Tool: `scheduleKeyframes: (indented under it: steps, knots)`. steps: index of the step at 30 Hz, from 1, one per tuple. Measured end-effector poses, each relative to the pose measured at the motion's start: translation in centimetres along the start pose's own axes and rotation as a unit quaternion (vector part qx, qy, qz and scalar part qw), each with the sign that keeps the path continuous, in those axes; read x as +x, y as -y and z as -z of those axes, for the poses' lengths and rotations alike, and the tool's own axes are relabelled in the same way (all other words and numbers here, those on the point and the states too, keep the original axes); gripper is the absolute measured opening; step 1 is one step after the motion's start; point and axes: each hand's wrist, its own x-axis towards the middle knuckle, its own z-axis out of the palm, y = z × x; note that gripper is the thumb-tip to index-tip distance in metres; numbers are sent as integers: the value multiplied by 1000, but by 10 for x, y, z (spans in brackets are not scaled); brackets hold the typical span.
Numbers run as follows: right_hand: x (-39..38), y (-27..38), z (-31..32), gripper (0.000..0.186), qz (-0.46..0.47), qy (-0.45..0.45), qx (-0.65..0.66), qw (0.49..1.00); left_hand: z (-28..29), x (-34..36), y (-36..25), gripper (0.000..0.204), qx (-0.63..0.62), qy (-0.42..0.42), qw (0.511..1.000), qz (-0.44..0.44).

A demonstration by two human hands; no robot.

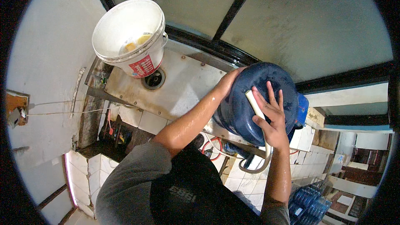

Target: The person washes a large blue water bottle by rinsing it with a hose, placing it on a cleaning apparatus, and wiping the exterior with a sponge and their hands.

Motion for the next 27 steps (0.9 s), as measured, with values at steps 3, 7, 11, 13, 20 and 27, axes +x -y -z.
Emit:
scheduleKeyframes:
  steps: [3, 7, 11, 13, 20, 27]
  knots:
    - [-5, -5, -3, 62, -20, -25, -5, 999, -53, -5, -40, 52, 334, 55, 926, -166]
    - [-1, -3, -9, 64, -54, -75, 3, 996, -48, -48, -24, 59, 371, 25, 876, -308]
    - [2, 0, -6, 56, -31, -45, -43, 998, 46, -53, 59, 67, 445, -77, 821, -348]
    - [-1, 0, -1, 51, 9, -1, -40, 999, 80, -31, 74, 67, 444, -104, 842, -289]
    - [-5, -7, -7, 49, 10, -17, 1, 1000, -40, 2, -36, 54, 62, 72, 996, -6]
    - [3, 1, -16, 54, -40, -79, -24, 996, -35, -71, 4, 64, 315, -8, 886, -342]
